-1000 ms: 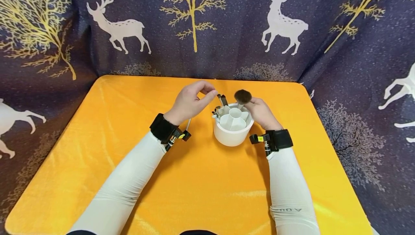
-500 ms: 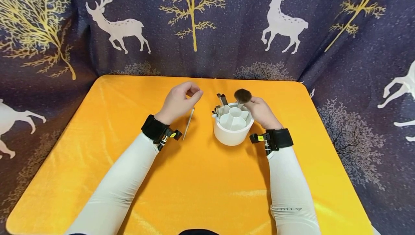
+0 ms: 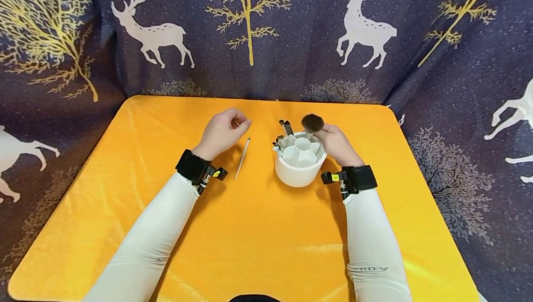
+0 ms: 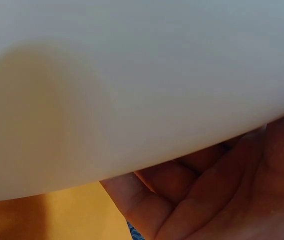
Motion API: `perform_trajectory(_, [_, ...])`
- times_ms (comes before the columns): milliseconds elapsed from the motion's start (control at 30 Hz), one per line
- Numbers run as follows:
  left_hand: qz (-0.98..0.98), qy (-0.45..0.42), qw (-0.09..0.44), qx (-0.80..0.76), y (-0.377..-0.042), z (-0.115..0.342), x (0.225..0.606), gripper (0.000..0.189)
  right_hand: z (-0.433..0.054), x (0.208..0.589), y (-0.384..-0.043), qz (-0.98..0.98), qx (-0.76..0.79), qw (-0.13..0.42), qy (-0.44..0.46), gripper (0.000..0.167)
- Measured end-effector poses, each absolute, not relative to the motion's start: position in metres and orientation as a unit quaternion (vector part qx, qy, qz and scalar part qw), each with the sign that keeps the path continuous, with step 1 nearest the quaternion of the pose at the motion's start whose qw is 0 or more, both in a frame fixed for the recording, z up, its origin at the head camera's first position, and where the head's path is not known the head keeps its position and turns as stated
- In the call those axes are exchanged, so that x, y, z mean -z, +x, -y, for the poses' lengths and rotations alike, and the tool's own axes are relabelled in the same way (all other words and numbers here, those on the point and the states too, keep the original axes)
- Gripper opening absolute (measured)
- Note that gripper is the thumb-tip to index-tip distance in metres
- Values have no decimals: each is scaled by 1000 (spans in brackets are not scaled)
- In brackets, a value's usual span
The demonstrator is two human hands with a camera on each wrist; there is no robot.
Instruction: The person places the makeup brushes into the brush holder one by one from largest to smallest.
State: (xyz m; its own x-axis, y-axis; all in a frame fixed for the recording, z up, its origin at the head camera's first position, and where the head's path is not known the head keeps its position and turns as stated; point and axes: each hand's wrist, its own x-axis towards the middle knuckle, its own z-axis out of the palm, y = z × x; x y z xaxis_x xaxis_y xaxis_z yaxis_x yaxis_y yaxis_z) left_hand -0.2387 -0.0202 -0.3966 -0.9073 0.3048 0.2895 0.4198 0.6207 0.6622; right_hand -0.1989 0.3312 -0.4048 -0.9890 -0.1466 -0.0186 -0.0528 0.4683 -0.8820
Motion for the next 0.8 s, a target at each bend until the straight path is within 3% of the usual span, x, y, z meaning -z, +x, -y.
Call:
perform_trajectory(500, [938, -172, -42, 297, -244, 26, 416, 26, -331, 405, -199, -858, 508, 53, -57, 50])
perform_trajectory(800, [943, -166, -83, 275, -246, 28, 424, 38, -332, 405, -199, -859, 506, 46, -59, 49])
